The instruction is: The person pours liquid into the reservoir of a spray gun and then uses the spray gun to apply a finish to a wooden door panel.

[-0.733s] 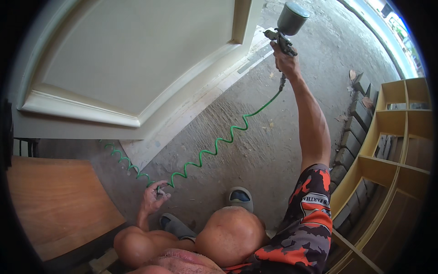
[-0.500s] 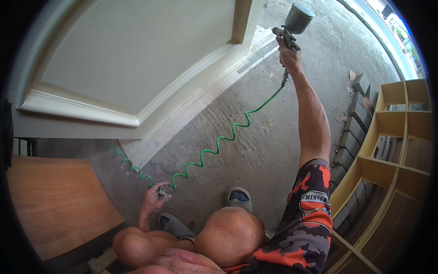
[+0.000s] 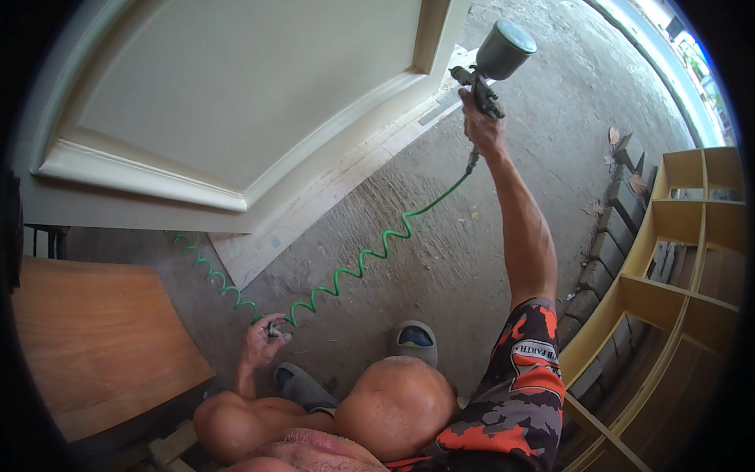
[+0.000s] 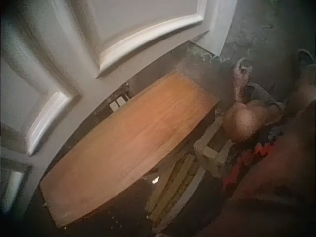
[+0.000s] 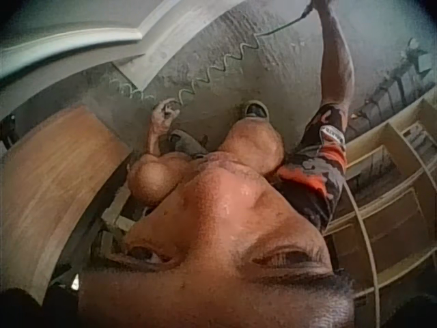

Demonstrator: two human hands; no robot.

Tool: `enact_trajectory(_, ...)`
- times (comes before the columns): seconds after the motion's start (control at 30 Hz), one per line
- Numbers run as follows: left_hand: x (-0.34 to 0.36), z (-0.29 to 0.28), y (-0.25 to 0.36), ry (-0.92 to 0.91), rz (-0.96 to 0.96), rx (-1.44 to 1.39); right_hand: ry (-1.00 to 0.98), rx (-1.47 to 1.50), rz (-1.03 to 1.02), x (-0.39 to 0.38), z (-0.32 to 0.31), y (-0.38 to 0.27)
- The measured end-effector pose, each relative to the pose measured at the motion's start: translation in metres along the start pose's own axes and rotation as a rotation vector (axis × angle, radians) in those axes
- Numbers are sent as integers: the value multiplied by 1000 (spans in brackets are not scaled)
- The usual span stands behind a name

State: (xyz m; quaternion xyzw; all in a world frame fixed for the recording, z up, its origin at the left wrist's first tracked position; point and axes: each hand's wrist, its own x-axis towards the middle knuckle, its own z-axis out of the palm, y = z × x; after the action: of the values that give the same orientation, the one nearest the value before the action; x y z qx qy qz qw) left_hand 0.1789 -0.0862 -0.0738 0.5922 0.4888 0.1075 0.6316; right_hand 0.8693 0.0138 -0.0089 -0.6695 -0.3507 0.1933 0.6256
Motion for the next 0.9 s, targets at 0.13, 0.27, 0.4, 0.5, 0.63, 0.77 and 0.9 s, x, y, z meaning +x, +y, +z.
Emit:
enact_trajectory(0.13,-8,-8,-10,25,-20,-24,-37,-13,-4,-41,29,-13)
enact_trajectory(0.27,-16,-13,-16,86,10,13,-72,-146,-64,-69,55,-1)
enact_trajectory(0.4,-33,-27,-35,159,10,47,-99,-51,-98,-106,97,-6)
enact_trajectory(0.5,-44,-34,-43,195,-19,76,-111,-115,-110,-138,119,-27)
enact_trajectory(0.63,-61,-47,-62,264,-18,95,-155,-116,-107,-182,153,-46)
enact_trajectory(0.77,-73,-53,-67,283,-60,129,-217,-119,-183,-223,180,-61)
enact_trajectory(0.9,-88,-60,-68,313,-107,168,-301,-50,-175,-262,213,-70)
